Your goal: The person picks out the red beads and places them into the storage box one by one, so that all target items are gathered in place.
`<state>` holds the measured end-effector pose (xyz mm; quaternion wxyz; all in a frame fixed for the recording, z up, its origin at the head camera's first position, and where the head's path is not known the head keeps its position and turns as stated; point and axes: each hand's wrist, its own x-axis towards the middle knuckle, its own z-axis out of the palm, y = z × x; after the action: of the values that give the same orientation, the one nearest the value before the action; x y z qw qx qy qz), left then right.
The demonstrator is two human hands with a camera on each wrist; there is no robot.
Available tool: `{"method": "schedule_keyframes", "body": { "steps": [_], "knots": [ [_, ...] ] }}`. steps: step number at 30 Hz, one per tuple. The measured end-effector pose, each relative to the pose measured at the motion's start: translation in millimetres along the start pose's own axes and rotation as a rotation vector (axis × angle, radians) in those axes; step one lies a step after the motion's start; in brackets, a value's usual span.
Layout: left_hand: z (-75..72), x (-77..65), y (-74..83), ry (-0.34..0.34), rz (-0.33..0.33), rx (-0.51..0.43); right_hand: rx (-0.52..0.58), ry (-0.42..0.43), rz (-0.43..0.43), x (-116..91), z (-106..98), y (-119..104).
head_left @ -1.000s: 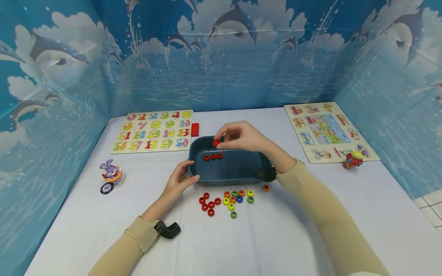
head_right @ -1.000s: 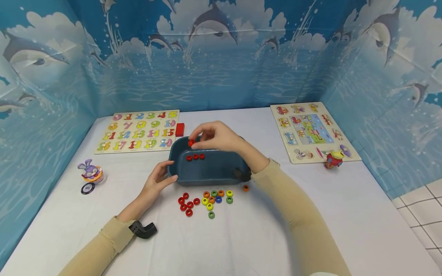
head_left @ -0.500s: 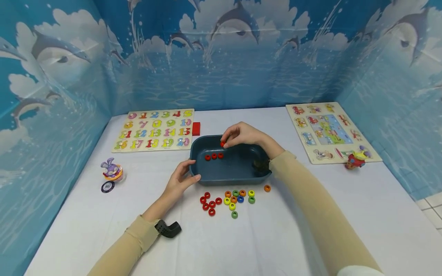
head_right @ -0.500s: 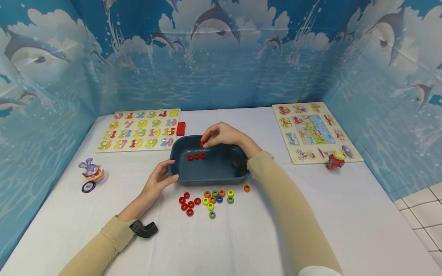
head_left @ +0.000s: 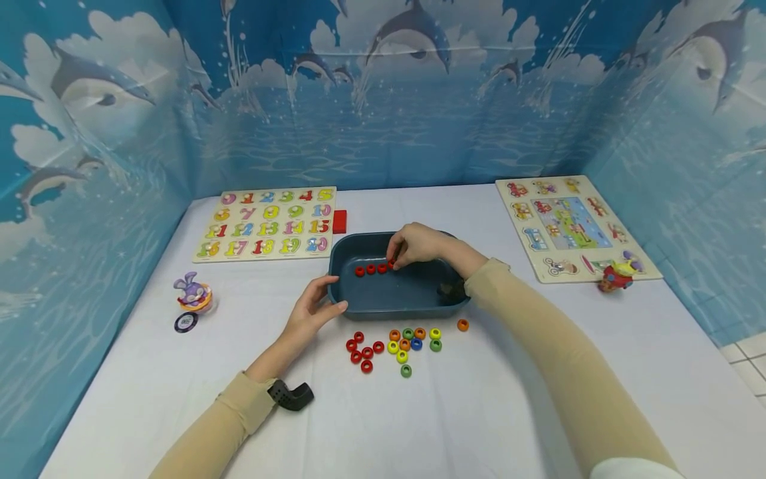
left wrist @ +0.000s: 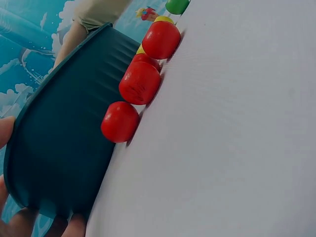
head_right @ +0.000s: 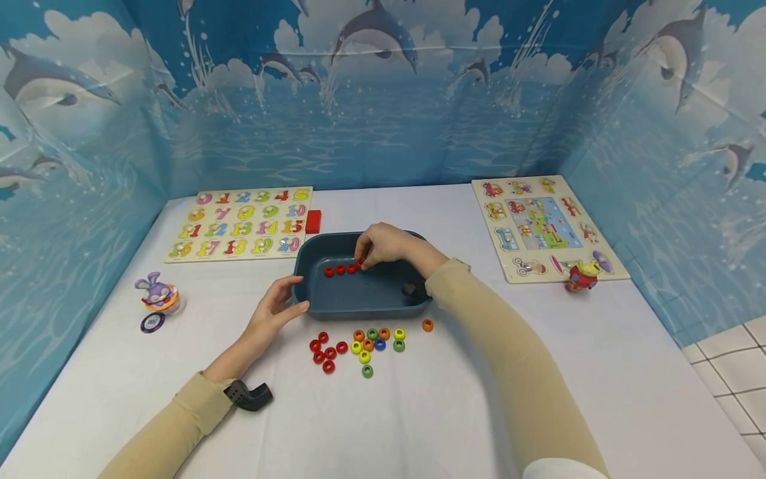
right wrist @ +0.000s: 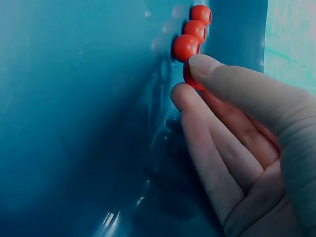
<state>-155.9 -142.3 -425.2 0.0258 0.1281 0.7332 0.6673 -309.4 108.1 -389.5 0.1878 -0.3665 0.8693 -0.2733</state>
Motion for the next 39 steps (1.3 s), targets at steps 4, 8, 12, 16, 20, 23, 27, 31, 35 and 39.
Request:
{"method": "schedule_keyframes", "body": {
  "steps": [4, 8, 12, 16, 20, 23, 27, 31, 35, 39],
  "knots": [
    [0.3, 0.2, 0.5, 0.000, -0.003, 0.004, -0.075, -0.010, 0.018, 2.0, 1.9, -0.1],
    [0.3, 0.0, 0.2, 0.000, -0.005, 0.000, -0.132, -0.016, 0.018, 2.2, 3.3, -1.6],
    [0.3, 0.0, -0.6, -0.001, 0.001, -0.004, -0.128, -0.015, 0.026, 0.9, 1.5, -2.8],
    [0.4, 0.0, -2.4, -0.003, 0.007, -0.016, -0.108, 0.017, 0.033, -4.1, -5.8, -9.6],
    [0.4, 0.1, -3.4, -0.011, 0.007, -0.019, -0.060, 0.085, -0.017, -17.7, -18.8, -27.3],
    [-0.1, 0.3, -3.4, -0.012, 0.009, -0.016, 0.037, 0.110, -0.080, -33.9, -26.6, -46.4],
    [-0.5, 0.7, -3.5, -0.011, 0.006, -0.013, 0.183, 0.094, -0.188, -59.4, -23.6, -69.9],
    [-0.1, -0.3, -2.7, -0.014, -0.008, -0.019, 0.209, 0.055, -0.255, -82.0, -2.4, -85.4],
    [0.5, -1.3, -1.6, -0.019, -0.006, -0.029, 0.196, 0.028, -0.275, -96.8, 29.1, -93.0],
    [1.2, -0.5, -0.7, -0.023, 0.015, -0.035, 0.173, 0.006, -0.275, -102.3, 61.4, -92.8]
  ]
}}
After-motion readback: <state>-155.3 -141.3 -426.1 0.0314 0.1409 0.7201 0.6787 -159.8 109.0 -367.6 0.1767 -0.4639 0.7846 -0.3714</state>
